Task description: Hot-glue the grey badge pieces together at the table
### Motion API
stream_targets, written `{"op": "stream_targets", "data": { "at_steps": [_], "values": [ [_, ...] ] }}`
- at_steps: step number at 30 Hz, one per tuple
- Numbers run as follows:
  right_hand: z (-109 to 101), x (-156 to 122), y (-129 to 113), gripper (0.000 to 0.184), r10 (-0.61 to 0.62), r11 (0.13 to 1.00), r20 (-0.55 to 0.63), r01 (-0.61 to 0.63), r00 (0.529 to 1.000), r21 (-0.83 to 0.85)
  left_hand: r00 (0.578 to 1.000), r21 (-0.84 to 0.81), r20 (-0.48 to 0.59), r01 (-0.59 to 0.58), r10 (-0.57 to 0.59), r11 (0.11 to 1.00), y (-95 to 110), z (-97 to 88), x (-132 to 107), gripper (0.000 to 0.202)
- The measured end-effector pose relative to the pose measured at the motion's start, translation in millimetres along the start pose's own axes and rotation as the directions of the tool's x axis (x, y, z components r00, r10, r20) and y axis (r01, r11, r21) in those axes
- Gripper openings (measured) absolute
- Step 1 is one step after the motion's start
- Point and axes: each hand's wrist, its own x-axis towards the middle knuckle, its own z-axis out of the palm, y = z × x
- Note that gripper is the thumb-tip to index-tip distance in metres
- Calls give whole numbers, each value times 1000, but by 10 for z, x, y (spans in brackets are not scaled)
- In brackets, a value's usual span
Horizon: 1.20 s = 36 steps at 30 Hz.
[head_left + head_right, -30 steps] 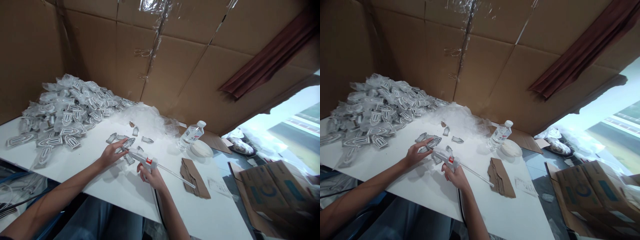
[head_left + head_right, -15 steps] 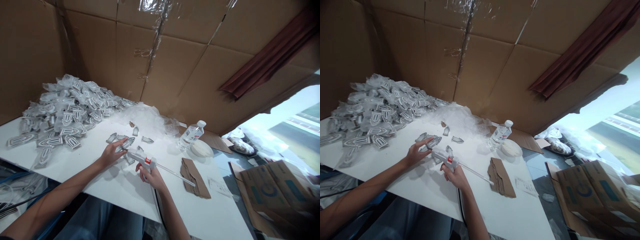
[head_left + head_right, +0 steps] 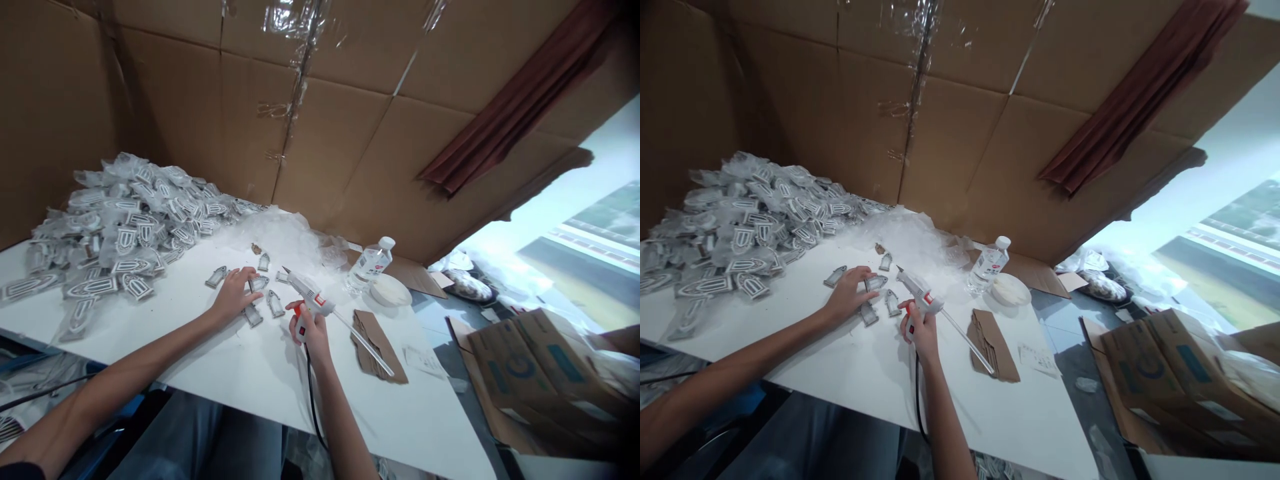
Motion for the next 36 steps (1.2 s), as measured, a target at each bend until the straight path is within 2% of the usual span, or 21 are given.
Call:
{"op": "stream_targets", "data": {
  "at_steps": [3, 9, 14, 18, 24, 33, 36],
  "values": [
    [-16, 18, 5, 44, 2, 1000, -29, -1, 1000, 26, 998, 66, 50, 36, -40, 997, -5, 96, 64, 49],
    [-32, 20, 10, 41, -28, 999, -56, 30, 998, 37, 993, 181, 46, 96, -106, 979, 15, 207, 63, 54],
    [-10, -3, -53, 44, -18, 999, -68, 20, 998, 30, 998, 214, 39, 34, -43, 976, 31, 299, -14, 62],
    [1, -4, -60, 45, -10, 997, -83, 16, 996, 77, 983, 178, 173, -95, 64, 980, 96, 352, -84, 45],
    [-37, 26, 13, 46, 9, 993, -71, -1, 997, 114, 929, 147, 368, -90, 30, 985, 234, 374, -79, 58],
    [-40, 36, 53, 44, 7, 992, -68, 2, 998, 125, 864, 44, 499, -107, 71, 993, 230, 377, -8, 50],
    [-49, 37, 65, 42, 7, 992, -62, 1, 998, 128, 864, 19, 494, -125, 99, 992, 217, 362, 12, 40]
  ]
}}
